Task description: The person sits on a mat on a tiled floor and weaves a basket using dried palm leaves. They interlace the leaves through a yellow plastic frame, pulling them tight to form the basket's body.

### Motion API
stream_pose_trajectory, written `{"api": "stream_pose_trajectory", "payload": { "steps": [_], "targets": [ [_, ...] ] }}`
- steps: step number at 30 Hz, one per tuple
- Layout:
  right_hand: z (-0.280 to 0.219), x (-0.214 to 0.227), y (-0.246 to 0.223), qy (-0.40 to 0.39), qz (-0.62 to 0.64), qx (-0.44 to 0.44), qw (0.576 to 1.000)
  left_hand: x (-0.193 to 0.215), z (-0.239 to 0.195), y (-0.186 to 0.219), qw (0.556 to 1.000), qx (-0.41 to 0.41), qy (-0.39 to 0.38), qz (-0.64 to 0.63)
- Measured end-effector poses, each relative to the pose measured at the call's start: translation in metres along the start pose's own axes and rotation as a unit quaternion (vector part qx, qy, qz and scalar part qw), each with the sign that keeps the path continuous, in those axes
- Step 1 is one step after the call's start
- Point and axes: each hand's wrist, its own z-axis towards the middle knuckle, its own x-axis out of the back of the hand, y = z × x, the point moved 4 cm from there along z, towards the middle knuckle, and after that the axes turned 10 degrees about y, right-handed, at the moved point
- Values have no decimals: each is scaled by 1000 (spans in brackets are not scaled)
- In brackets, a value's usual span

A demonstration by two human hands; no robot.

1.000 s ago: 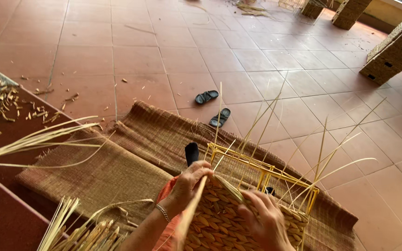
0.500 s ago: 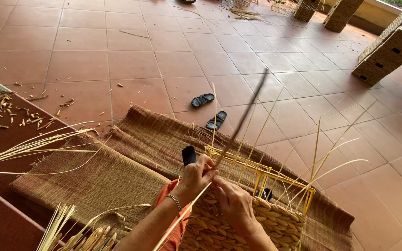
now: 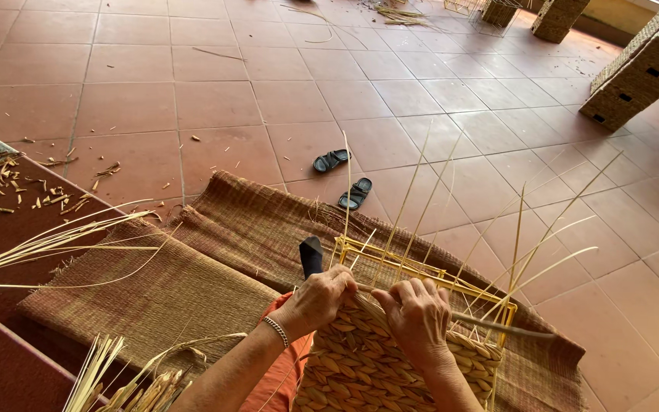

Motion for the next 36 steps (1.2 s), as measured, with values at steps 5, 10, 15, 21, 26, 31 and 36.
{"api": "stream_pose_trajectory", "payload": {
  "steps": [5, 10, 15, 21, 26, 31, 36],
  "targets": [
    [-29, -29, 16, -55, 73, -87, 992, -8, -9, -17, 998, 57, -26, -8],
    [-59, -32, 16, -44, 93, -86, 991, -15, 0, -16, 996, 85, 5, 10],
    [-51, -1, 11, 48, 150, -34, 987, -19, 10, -8, 989, 126, 29, 73],
    [-57, 44, -1, -44, 76, 66, 994, -42, 9, -7, 975, -56, -11, 213],
    [-68, 37, 21, -150, 209, -93, 962, -43, 21, -14, 993, 19, -76, 89],
    [-109, 32, 25, -171, 275, -110, 940, -16, 7, -23, 984, 175, 37, -5],
    [-182, 30, 42, -121, 286, -162, 937, 5, -2, -22, 984, 162, 75, 3]
  ]
}}
